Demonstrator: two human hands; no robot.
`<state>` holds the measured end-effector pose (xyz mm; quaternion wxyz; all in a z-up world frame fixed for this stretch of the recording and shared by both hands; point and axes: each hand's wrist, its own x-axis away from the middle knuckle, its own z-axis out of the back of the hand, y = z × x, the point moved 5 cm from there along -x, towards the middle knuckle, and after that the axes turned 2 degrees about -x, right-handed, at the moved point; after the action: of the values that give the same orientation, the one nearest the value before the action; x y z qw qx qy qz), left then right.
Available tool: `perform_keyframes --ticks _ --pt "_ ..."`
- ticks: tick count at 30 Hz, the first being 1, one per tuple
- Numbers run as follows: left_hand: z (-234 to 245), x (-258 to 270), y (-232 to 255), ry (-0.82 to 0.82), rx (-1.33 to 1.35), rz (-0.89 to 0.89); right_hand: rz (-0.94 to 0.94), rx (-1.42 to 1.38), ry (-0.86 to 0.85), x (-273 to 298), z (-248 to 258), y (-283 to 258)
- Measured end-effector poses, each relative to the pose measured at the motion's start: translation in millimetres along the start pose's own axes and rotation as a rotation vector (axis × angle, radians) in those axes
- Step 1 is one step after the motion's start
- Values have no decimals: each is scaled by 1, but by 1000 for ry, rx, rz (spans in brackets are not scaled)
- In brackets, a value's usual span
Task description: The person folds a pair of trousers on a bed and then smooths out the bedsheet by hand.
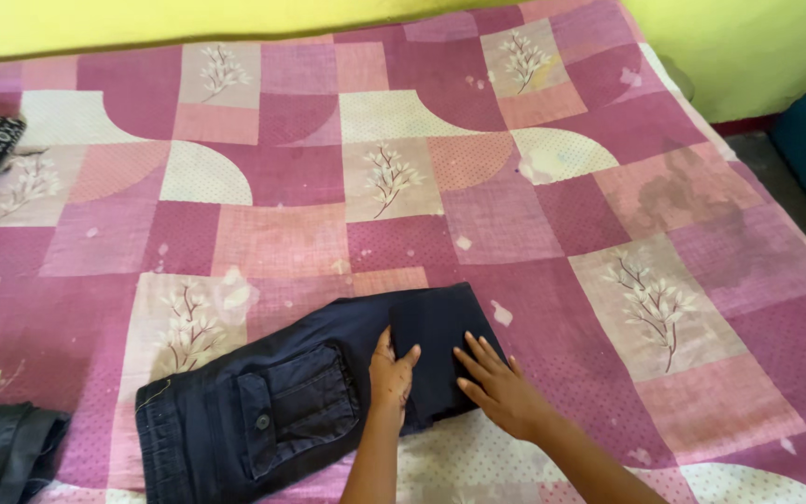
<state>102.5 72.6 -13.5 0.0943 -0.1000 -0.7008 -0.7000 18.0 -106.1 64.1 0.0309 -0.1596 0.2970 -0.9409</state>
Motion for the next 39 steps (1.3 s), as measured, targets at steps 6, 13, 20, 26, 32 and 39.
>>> perform_keyframes --ticks 6,13,20,26,32,39 --pt "-2 28 22 231 -752 -90 -153 315 -78 -14 -8 10" --pt "-52 29 2 57 -1366 -336 368 432 198 -62 -21 -11" --pt "-41 -26 10 -9 -1313 -400 192 382 274 -111 -4 8" --pt "-42 -6 12 15 -1331 -413 -23 308 394 -97 -5 13" --pt "-35 26 1 -79 -1272 -430 -57 297 295 -46 -11 19" --pt "-22 63 -16 -157 -1218 -392 -117 267 229 -9 -20 35"
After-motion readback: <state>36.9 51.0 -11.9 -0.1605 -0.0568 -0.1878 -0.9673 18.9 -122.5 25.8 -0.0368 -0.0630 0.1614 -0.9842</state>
